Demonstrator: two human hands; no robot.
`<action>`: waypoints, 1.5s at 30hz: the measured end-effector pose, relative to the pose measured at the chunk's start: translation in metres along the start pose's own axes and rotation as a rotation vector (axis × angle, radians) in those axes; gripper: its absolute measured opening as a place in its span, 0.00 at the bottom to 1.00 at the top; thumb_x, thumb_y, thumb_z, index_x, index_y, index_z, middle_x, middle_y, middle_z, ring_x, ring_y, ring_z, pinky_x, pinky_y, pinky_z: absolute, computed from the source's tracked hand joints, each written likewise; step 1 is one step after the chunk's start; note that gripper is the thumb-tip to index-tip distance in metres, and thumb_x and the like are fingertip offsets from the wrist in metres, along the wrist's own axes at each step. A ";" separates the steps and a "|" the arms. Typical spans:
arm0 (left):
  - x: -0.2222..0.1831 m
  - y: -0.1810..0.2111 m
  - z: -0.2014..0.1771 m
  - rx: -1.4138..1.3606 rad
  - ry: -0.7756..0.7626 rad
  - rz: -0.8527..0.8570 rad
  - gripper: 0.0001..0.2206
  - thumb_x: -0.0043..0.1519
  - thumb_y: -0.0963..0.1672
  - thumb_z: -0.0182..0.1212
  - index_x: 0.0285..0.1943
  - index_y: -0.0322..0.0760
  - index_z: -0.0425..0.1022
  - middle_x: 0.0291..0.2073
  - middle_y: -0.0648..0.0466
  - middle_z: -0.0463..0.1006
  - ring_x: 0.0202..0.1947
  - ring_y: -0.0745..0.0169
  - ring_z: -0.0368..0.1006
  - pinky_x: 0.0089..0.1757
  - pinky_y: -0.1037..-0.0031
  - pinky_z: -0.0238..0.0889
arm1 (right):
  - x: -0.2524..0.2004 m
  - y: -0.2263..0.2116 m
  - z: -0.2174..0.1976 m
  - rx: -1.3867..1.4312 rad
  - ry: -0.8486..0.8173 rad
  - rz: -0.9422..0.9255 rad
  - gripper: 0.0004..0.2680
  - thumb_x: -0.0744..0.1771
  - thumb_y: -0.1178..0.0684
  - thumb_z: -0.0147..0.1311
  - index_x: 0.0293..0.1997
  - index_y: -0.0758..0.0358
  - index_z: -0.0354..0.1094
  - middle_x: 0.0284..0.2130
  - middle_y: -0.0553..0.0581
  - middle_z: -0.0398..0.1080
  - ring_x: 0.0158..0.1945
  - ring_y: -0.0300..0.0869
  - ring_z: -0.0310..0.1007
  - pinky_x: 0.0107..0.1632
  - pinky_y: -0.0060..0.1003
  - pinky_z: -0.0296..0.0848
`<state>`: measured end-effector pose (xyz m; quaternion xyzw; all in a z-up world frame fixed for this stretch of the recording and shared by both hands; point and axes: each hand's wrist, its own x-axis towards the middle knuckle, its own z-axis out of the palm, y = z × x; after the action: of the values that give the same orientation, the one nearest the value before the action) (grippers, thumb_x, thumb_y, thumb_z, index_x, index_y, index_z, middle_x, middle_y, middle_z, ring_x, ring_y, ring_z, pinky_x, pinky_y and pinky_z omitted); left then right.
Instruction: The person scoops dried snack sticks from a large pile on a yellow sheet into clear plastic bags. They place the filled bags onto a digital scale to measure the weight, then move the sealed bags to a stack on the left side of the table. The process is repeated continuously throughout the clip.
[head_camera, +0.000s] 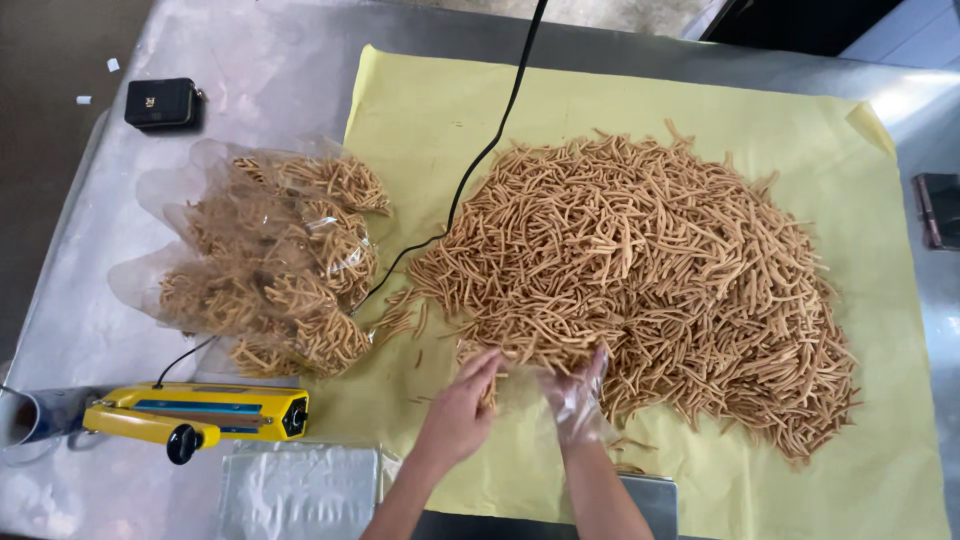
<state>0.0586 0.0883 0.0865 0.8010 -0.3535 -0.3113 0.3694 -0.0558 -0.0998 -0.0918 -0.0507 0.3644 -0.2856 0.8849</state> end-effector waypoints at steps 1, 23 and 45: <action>-0.006 0.008 0.001 -0.037 0.026 0.020 0.35 0.50 0.34 0.53 0.73 0.38 0.62 0.72 0.57 0.63 0.50 0.52 0.78 0.45 0.67 0.73 | -0.011 -0.003 0.001 0.009 -0.030 -0.029 0.20 0.71 0.37 0.40 0.62 0.62 0.63 0.55 0.65 0.72 0.56 0.54 0.74 0.57 0.51 0.75; 0.007 0.005 0.074 -0.150 0.298 0.180 0.37 0.49 0.36 0.61 0.73 0.33 0.58 0.71 0.44 0.60 0.61 0.38 0.68 0.53 0.59 0.68 | -0.160 -0.047 0.085 -0.794 -0.274 -0.815 0.22 0.72 0.37 0.41 0.67 0.66 0.61 0.63 0.63 0.68 0.68 0.52 0.64 0.69 0.49 0.62; -0.033 -0.013 0.054 -0.322 0.330 -0.045 0.27 0.53 0.32 0.52 0.62 0.39 0.76 0.61 0.53 0.76 0.42 0.61 0.81 0.33 0.78 0.72 | -0.002 -0.057 -0.016 -0.163 0.324 0.062 0.27 0.68 0.32 0.46 0.73 0.55 0.50 0.68 0.68 0.53 0.66 0.62 0.57 0.68 0.58 0.57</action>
<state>0.0033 0.1001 0.0550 0.7794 -0.2161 -0.2367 0.5384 -0.0949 -0.1446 -0.0853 -0.0641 0.5256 -0.2322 0.8159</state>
